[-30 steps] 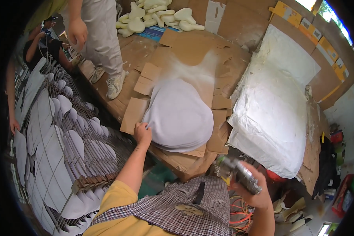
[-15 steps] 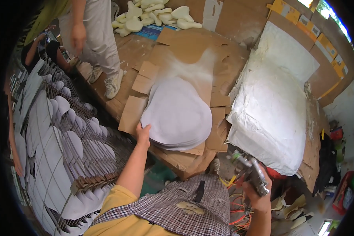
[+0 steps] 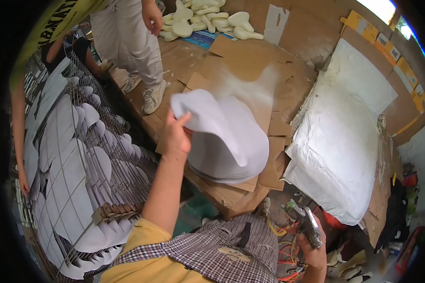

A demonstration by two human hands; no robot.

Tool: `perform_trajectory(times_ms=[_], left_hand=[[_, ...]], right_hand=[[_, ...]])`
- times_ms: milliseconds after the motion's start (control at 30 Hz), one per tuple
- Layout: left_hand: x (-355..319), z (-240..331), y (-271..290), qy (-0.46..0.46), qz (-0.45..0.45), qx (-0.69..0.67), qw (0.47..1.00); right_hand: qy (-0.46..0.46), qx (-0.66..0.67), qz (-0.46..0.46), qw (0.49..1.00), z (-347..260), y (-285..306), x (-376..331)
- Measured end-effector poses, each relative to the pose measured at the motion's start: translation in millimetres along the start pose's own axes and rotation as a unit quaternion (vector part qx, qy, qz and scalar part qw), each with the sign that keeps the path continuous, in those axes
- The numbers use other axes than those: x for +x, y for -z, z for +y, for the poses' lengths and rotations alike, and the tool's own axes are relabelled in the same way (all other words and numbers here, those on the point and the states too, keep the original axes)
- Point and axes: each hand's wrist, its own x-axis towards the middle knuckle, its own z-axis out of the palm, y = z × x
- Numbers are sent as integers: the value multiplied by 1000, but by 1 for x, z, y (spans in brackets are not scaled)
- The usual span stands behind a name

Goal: Applying adhesive to foam components using a spray gun and organizing them in a manufacturing workshop.

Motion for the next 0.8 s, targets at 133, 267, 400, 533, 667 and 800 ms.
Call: perform_trajectory(times_ms=[133,267,400,533,667,800], left_hand=[[13,73,-16,-141,3,-15,990],[17,127,-18,-262,29,-10,965],[10,151,-29,-329,56,-16,943],[5,158,-30,-360,50,-19,931],[12,163,-19,-392,48,-1,919],[8,164,-23,-416,52,7,908]], right_hand=[[6,-3,-22,1000,-4,4,-2],[-22,20,-60,998,-6,6,-5],[3,55,-75,996,-10,-4,0],[39,26,2,999,-25,-4,2],[30,3,58,998,-31,8,-11],[-2,-14,12,1000,-37,8,-24]])
